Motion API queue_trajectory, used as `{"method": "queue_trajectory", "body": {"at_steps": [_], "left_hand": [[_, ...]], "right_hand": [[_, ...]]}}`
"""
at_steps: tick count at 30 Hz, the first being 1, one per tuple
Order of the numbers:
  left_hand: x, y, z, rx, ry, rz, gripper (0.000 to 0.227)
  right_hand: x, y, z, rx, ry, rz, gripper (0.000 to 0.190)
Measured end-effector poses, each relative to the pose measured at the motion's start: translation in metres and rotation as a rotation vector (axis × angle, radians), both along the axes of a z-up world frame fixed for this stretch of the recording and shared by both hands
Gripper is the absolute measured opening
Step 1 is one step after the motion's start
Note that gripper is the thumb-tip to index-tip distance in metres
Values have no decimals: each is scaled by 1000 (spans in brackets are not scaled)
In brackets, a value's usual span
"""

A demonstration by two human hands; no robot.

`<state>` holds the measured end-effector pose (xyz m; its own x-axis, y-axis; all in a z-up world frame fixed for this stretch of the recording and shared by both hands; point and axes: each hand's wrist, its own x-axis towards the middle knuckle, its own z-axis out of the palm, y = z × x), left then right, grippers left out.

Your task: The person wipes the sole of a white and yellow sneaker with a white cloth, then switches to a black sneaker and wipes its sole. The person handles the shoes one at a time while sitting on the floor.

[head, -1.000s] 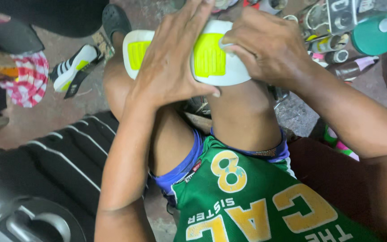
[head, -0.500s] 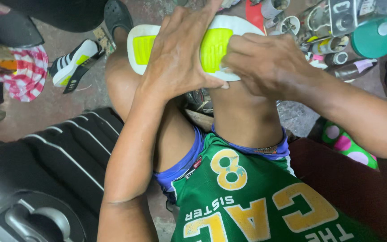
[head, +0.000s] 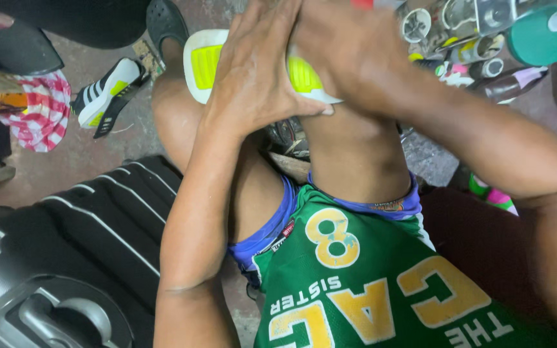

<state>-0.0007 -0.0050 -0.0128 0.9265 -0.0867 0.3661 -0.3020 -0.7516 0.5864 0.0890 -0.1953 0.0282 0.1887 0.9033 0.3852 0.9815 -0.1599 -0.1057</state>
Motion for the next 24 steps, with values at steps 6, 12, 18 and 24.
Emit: {"method": "queue_trajectory", "body": {"at_steps": [6, 12, 18, 24], "left_hand": [[-2, -2, 8, -5, 10, -42, 120], [-2, -21, 18, 67, -25, 57, 124], [-1, -24, 14, 78, -41, 47, 119], [1, -20, 14, 87, -6, 54, 120]], "right_hand": [[13, -22, 0, 8, 82, 23, 12], [-15, -62, -28, 130, 319, -151, 12], [11, -53, -40, 311, 348, -190, 10], [23, -52, -41, 292, 487, -244, 10]]}}
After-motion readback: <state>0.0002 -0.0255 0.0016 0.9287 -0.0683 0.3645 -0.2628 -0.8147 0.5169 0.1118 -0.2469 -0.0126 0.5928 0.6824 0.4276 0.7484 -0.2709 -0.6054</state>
